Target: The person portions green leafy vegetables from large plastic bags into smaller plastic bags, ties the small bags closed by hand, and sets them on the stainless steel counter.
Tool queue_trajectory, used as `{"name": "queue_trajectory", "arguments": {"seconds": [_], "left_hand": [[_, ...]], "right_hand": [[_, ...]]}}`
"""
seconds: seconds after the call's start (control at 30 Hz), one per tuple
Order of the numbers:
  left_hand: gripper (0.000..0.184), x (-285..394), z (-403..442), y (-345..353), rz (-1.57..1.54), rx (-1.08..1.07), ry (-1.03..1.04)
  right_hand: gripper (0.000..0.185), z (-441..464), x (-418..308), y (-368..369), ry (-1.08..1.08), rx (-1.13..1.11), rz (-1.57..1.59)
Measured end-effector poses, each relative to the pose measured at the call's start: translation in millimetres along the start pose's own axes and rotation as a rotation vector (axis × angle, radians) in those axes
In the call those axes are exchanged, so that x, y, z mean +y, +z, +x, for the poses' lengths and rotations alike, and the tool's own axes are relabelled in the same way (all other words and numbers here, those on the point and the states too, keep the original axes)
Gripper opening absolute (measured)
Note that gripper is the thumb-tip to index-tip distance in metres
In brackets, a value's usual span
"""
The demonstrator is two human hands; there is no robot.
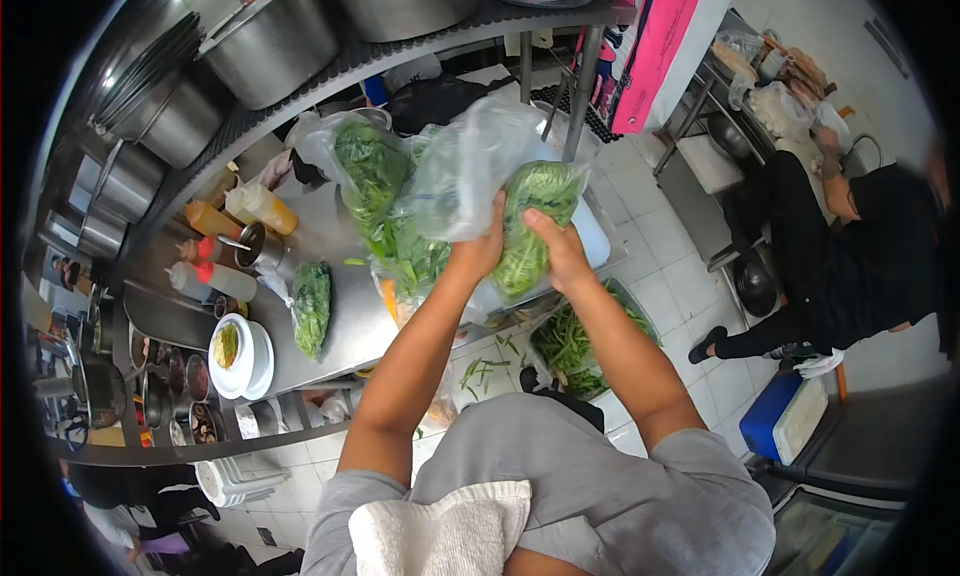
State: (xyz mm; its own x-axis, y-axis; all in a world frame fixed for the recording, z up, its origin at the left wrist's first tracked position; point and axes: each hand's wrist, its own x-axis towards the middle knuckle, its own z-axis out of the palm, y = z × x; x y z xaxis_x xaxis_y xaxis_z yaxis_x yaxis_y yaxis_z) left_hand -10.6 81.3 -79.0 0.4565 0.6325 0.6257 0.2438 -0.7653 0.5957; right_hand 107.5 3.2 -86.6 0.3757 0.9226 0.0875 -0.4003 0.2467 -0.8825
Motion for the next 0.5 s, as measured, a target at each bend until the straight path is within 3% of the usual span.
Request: {"name": "queue_trajectory", "arguments": {"seconds": [0.07,0.17,0.3,0.37,0.5], "left_hand": [[0.037,25,8,-16,-0.400,-0.059,-0.091],[0.051,29,8,-17,-0.487,-0.187,-0.155],[0.054,34,5,-8,-0.561,-0.082,-0.187],[0.058,36,-4,-10,-0.653,-0.033,-0.322],[0.053,40,-3,-10,-0.567,-0.130,-0.265]], "right_hand": [[0.054,6,-8,-11,0.417,-0.204,0.273],[0.059,3,-9,4,0.500,-0.209,0.431],[0.064,1,-2,27,0.441,-0.007,0.467],[0.065,1,10,27,0.429,-0.039,0.503],[0.058,4,16,28,0.437,0.002,0.490]]}}
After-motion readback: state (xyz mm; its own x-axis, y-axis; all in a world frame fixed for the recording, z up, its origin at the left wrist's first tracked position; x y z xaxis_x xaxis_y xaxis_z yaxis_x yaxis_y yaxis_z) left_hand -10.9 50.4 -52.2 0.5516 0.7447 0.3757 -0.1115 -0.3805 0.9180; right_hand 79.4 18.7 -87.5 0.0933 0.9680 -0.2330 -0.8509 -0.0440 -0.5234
